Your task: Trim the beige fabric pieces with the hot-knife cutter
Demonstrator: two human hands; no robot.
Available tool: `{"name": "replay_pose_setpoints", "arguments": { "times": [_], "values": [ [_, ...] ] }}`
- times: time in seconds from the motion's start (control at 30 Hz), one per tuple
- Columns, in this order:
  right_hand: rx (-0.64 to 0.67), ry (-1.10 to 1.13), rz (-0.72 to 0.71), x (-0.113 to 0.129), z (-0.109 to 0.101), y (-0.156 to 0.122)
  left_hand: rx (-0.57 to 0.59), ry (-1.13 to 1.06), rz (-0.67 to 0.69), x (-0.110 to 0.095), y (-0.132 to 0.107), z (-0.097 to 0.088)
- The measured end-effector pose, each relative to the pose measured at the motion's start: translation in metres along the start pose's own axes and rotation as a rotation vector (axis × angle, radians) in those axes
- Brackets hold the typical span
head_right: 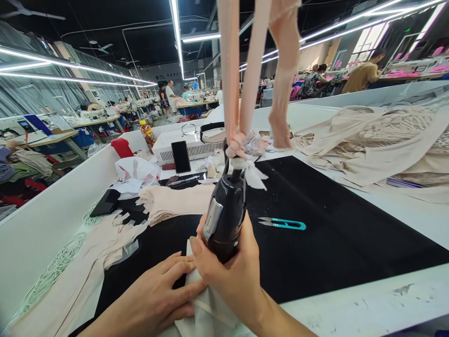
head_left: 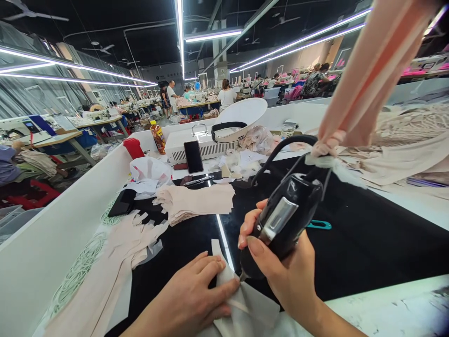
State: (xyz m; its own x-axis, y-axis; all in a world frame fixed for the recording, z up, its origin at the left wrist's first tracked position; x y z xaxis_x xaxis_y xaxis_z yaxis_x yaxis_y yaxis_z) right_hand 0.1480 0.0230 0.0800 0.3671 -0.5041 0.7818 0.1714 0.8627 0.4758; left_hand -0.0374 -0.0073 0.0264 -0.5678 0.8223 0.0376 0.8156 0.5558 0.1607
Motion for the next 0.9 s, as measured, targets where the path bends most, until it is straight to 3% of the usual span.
{"name": "replay_pose_setpoints", "arguments": {
  "times": [0.27, 0.9],
  "values": [
    [-0.022, 0.002, 0.014, -0.007, 0.003, 0.001, -0.057, -0.031, -0.016, -0.001, 0.000, 0.001],
    [-0.026, -0.033, 0.028, -0.014, 0.011, 0.008, -0.033, -0.049, -0.034, -0.002, 0.001, 0.007]
  ]
}}
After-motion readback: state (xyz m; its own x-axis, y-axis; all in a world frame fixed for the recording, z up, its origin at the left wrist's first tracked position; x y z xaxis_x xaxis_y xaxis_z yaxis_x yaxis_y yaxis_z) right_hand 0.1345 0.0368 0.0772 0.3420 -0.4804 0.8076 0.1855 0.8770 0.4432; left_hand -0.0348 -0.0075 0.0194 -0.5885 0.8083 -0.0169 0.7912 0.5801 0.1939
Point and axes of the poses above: each hand's wrist, its own y-axis towards the middle knuckle, its own z-axis out of the palm, x = y × z, the point moved 2 cm from there along y, towards the middle knuckle, and after that the axes turned 7 degrees about y, right-handed, at the moved point
